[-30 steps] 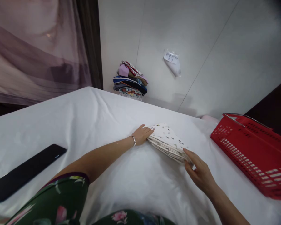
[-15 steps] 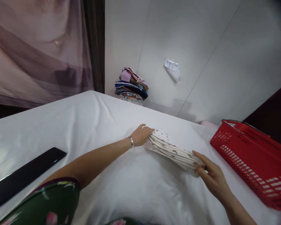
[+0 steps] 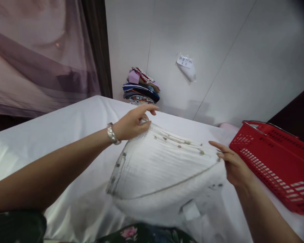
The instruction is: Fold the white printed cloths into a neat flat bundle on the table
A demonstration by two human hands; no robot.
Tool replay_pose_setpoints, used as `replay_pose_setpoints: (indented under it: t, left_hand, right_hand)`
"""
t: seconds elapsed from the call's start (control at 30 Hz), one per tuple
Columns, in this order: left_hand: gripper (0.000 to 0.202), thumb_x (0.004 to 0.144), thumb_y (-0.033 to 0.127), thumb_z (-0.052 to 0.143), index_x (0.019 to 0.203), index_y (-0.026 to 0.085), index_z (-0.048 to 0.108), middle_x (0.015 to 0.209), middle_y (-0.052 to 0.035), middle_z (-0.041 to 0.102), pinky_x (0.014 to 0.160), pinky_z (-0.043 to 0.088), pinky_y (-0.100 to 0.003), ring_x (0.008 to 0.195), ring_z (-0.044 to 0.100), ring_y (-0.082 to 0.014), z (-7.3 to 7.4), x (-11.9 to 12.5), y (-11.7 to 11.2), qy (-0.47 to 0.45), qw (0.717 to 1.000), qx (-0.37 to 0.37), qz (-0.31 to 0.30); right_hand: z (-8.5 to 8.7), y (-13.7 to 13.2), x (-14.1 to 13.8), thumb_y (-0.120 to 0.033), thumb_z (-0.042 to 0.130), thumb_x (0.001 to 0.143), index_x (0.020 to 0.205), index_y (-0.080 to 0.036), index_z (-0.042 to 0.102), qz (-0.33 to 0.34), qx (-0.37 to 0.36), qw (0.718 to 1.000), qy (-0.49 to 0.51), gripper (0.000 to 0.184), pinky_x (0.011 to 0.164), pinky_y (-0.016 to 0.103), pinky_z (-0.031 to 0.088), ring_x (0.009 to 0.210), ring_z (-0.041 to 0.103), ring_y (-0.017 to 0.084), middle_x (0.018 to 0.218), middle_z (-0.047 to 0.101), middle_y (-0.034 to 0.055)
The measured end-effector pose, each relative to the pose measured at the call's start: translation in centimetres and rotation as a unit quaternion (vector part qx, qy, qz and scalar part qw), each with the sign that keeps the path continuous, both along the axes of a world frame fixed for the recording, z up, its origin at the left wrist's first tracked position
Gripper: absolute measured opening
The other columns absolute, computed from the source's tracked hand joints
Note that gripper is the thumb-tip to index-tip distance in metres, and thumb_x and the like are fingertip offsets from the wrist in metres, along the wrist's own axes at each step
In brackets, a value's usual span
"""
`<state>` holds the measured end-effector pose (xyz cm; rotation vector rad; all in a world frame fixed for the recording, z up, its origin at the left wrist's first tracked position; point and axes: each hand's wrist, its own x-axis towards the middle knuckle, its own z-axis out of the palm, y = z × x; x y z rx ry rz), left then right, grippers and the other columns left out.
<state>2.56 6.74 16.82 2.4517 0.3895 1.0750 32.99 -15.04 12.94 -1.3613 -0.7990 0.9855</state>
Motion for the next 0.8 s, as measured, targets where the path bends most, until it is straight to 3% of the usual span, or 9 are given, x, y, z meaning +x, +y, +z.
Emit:
replay_pose_setpoints:
  t: [0.07, 0.13, 0.27, 0.33, 0.4, 0.5, 0.6, 0.7, 0.8]
  left_hand:
    - [0.046, 0.073, 0.016, 0.048, 0.119, 0.021, 0.046, 0.109, -0.004, 0.055, 0.066, 0.046, -0.023, 0.067, 0.056, -0.0081, -2.7, 1.1, 2.0, 0.075, 0.996, -0.031, 0.026]
    - [0.043, 0.073, 0.016, 0.045, 0.117, 0.019, 0.048, 0.106, -0.0036, 0.057, 0.067, 0.047, -0.025, 0.064, 0.055, -0.0086, -6.3, 2.9, 4.4, 0.134, 0.986, -0.078, 0.067]
    - [0.038, 0.07, 0.015, 0.047, 0.107, 0.017, 0.057, 0.107, -0.005, 0.058, 0.079, 0.046, -0.028, 0.083, 0.057, -0.0154, -13.1, 6.4, 8.3, 0.247, 0.951, -0.132, 0.131]
    - [0.035, 0.071, 0.015, 0.047, 0.103, 0.016, 0.059, 0.106, -0.0064, 0.059, 0.085, 0.044, -0.029, 0.091, 0.057, -0.0184, -15.3, 7.5, 9.4, 0.264, 0.942, -0.143, 0.148]
    - [0.034, 0.072, 0.016, 0.046, 0.103, 0.016, 0.06, 0.108, -0.007, 0.059, 0.087, 0.043, -0.03, 0.094, 0.056, -0.0195, -16.5, 8.0, 9.9, 0.265, 0.94, -0.149, 0.155]
    - [0.03, 0.076, 0.022, 0.045, 0.101, 0.017, 0.059, 0.11, -0.0065, 0.057, 0.084, 0.044, -0.029, 0.089, 0.058, -0.0178, -17.0, 7.5, 10.0, 0.238, 0.949, -0.138, 0.152]
    - [0.029, 0.08, 0.035, 0.047, 0.101, 0.018, 0.058, 0.11, -0.0069, 0.056, 0.08, 0.046, -0.03, 0.087, 0.058, -0.017, -16.1, 6.0, 8.9, 0.187, 0.972, -0.077, 0.121]
    - [0.03, 0.085, 0.039, 0.044, 0.103, 0.019, 0.056, 0.106, -0.0071, 0.058, 0.082, 0.045, -0.032, 0.092, 0.056, -0.0175, -14.1, 3.5, 6.0, 0.152, 0.985, -0.009, 0.075]
    - [0.028, 0.083, 0.038, 0.051, 0.102, 0.02, 0.057, 0.099, -0.0071, 0.062, 0.084, 0.044, -0.035, 0.094, 0.056, -0.0192, -12.4, 0.4, 1.6, 0.148, 0.988, 0.044, -0.013]
  right_hand:
    - [-2.2, 2.4, 0.6, -0.024, 0.063, 0.065, 0.115, -0.02, 0.057, 0.009, -0.033, 0.999, 0.011, 0.05, 0.055, 0.025, 0.045, 0.061, 0.059, 0.015, 0.07, 0.066, 0.0017]
    - [-4.7, 5.0, 1.3, -0.022, 0.063, 0.065, 0.112, -0.018, 0.058, 0.012, -0.055, 0.998, 0.021, 0.047, 0.055, 0.022, 0.042, 0.06, 0.057, 0.013, 0.07, 0.065, 0.0004]
    - [-9.2, 9.6, 2.6, -0.018, 0.059, 0.066, 0.104, -0.015, 0.06, -0.004, -0.111, 0.994, 0.02, 0.039, 0.052, 0.02, 0.038, 0.055, 0.051, 0.01, 0.066, 0.063, -0.0015]
    - [-10.7, 11.0, 3.2, -0.017, 0.057, 0.065, 0.102, -0.014, 0.06, -0.013, -0.127, 0.992, 0.022, 0.037, 0.054, 0.021, 0.039, 0.059, 0.053, 0.011, 0.066, 0.063, -0.0007]
    - [-11.6, 11.7, 3.6, -0.018, 0.057, 0.065, 0.1, -0.013, 0.06, -0.011, -0.143, 0.989, 0.029, 0.036, 0.059, 0.023, 0.042, 0.064, 0.056, 0.014, 0.07, 0.065, 0.0012]
    - [-12.2, 11.7, 4.0, -0.023, 0.059, 0.065, 0.097, -0.014, 0.062, 0.005, -0.158, 0.986, 0.043, 0.034, 0.063, 0.026, 0.044, 0.072, 0.058, 0.017, 0.078, 0.067, 0.0039]
    - [-12.5, 11.0, 4.1, -0.034, 0.061, 0.067, 0.099, -0.017, 0.063, -0.006, -0.161, 0.987, 0.021, 0.036, 0.063, 0.028, 0.045, 0.075, 0.059, 0.018, 0.086, 0.068, 0.0051]
    - [-12.8, 9.5, 4.0, -0.044, 0.058, 0.071, 0.107, -0.022, 0.061, -0.067, -0.141, 0.982, -0.104, 0.043, 0.067, 0.03, 0.047, 0.084, 0.059, 0.02, 0.101, 0.065, 0.0052]
    - [-13.0, 6.9, 3.4, -0.04, 0.053, 0.077, 0.112, -0.024, 0.058, -0.085, -0.059, 0.946, -0.307, 0.039, 0.084, 0.037, 0.046, 0.104, 0.053, 0.022, 0.117, 0.057, 0.0059]
